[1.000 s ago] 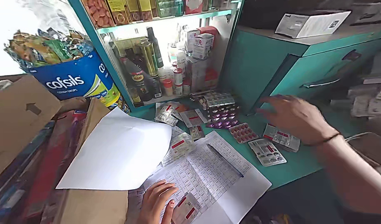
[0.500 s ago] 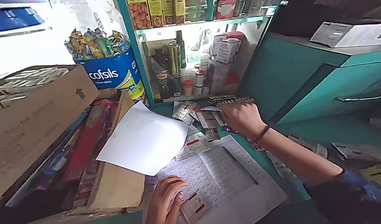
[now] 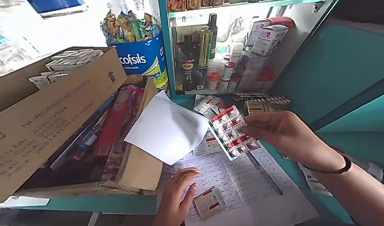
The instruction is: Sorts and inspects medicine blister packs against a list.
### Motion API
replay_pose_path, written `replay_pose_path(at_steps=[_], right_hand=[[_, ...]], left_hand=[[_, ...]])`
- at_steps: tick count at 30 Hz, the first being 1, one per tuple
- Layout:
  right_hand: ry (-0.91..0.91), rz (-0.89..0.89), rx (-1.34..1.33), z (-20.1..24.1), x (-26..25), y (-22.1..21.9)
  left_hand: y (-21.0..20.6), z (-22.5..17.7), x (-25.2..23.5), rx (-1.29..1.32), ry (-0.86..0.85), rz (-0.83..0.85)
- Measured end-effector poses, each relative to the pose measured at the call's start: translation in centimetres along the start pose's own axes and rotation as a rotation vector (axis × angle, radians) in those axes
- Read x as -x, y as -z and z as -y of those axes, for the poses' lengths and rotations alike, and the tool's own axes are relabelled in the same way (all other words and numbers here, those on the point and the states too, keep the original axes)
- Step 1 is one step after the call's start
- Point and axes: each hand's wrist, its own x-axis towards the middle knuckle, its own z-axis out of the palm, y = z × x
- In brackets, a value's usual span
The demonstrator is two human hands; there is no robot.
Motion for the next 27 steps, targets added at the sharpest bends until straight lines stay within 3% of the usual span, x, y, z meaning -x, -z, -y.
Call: replay_pose_path(at_steps=[6,10,12,15,18,20,27], right_hand=[[0.103,0.094,0.036,-0.2,0.2,-0.3],[0.21,0.092,0.652,-0.9,-1.4,0.0],[0.212,0.066,0.816,-1.5,-3.6,0.6],[0.209,0.041,0.695,-1.5,-8.6,3.1],[0.011,-0.076,0.896,0.6,-11.5,5.2],[-0.105,-0.064,1.094,0.4,-12.2,6.5],[-0.313,0.192,1.16,-10.4,-12.2,10.1]], left_hand=[[0.0,0.0,0.1,0.017,-0.004,-0.008],[-0.1,0.0,0.0,-0.004,-0.006,-0.009],[-0.1,0.1,0.0,-0.006,-0.008,-0.002],[0.0,0.2,0.1,0.003,0.005,0.016],[0.1,-0.1,0.0,0.004,0.032,0.026],[0.1,-0.3,0.0,-0.001,0.056,0.026],[0.1,-0.1,0.0,-0.008,0.042,0.046]])
